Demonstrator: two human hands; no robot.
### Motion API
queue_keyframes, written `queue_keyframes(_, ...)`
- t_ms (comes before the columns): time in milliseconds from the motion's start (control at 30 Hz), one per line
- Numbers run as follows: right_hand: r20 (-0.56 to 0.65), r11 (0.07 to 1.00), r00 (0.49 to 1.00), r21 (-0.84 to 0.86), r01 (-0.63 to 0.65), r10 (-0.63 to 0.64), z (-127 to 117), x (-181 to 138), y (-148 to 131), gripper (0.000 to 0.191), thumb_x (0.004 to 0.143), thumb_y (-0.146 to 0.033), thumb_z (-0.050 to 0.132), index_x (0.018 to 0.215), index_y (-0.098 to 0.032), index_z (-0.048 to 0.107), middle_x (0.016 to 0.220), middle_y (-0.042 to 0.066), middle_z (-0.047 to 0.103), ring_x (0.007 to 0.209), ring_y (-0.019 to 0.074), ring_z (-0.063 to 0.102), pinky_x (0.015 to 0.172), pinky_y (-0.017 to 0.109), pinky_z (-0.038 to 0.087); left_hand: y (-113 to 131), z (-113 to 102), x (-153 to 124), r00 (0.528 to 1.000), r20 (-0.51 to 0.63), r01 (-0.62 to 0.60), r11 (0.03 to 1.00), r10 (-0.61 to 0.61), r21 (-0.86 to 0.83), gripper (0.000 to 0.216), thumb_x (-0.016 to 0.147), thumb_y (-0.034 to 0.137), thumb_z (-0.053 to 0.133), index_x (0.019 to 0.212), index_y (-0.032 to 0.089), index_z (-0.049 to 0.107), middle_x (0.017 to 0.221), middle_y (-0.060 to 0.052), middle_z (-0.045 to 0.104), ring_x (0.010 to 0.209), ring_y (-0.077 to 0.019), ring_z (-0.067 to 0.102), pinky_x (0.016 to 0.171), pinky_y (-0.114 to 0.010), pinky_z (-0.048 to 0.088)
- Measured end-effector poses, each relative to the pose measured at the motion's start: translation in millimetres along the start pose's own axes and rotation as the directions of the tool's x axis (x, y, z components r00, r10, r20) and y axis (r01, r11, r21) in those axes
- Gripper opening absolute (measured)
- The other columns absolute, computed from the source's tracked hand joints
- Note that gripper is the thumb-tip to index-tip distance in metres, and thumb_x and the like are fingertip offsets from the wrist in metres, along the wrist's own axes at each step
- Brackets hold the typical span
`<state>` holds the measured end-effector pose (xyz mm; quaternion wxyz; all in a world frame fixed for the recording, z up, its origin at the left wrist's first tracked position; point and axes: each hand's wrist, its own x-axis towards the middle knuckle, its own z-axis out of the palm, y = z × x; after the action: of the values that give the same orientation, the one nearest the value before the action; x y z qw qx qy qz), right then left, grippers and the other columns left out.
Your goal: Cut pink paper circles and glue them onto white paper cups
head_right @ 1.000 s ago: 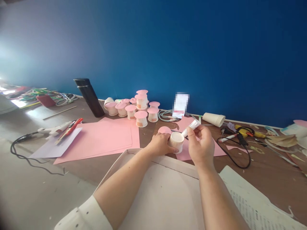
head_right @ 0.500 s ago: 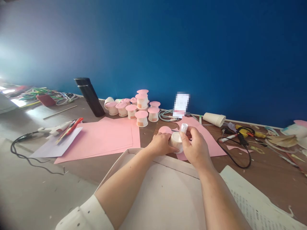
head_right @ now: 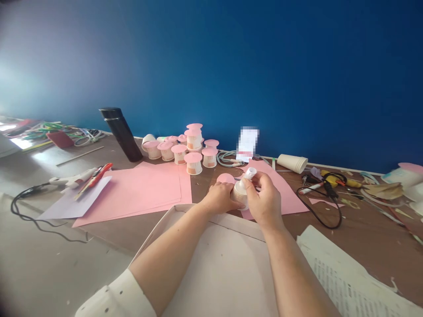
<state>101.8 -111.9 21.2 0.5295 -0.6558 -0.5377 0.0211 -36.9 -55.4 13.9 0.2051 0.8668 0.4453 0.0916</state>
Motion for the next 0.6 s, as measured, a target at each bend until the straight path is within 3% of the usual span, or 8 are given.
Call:
queue_keyframes(133,-0.118,0.997,0.992,0.064,-0.032,0.04,-5.1,2.2,-1.3,0.033,0.081,-0.049,0.064,0.097,-0.02,0.066,0.093,0.009,0.074,0.083,0.0269,0.068,0.077,0.041,0.051,-0.5,-0.3,0.7,1.0,0.02,0.004,1.0,-0.004,0.013,0.061,0.069,0.065,0.065,0.111,0.021,0.059,0.119,-0.01,0.065,0.119,-0.0321,0.052,0.097,-0.043,0.044)
queue_keyframes(367,-0.073,0.997,0.995,0.026,-0.068,0.069,-3.4,2.6,-3.8,0.033,0.078,-0.049,0.067,0.095,-0.02,0.067,0.088,0.009,0.074,0.08,0.027,0.069,0.072,0.039,0.052,2.0,0.5,-0.9,0.997,-0.075,0.006,0.994,-0.014,-0.108,0.091,0.063,0.072,0.066,0.135,0.023,0.044,0.136,-0.012,0.055,0.13,-0.0334,0.042,0.106,-0.047,0.037)
queue_keyframes(600,-0.029,0.999,1.0,-0.033,-0.012,0.011,2.5,1.4,0.9,0.03,0.079,-0.045,0.068,0.096,-0.021,0.066,0.098,0.008,0.074,0.085,0.0256,0.069,0.075,0.037,0.053,9.1,10.7,4.6,0.991,-0.13,-0.007,0.992,-0.009,-0.122,0.064,0.069,0.068,0.062,0.111,0.02,0.059,0.109,-0.009,0.066,0.112,-0.0326,0.053,0.097,-0.044,0.044)
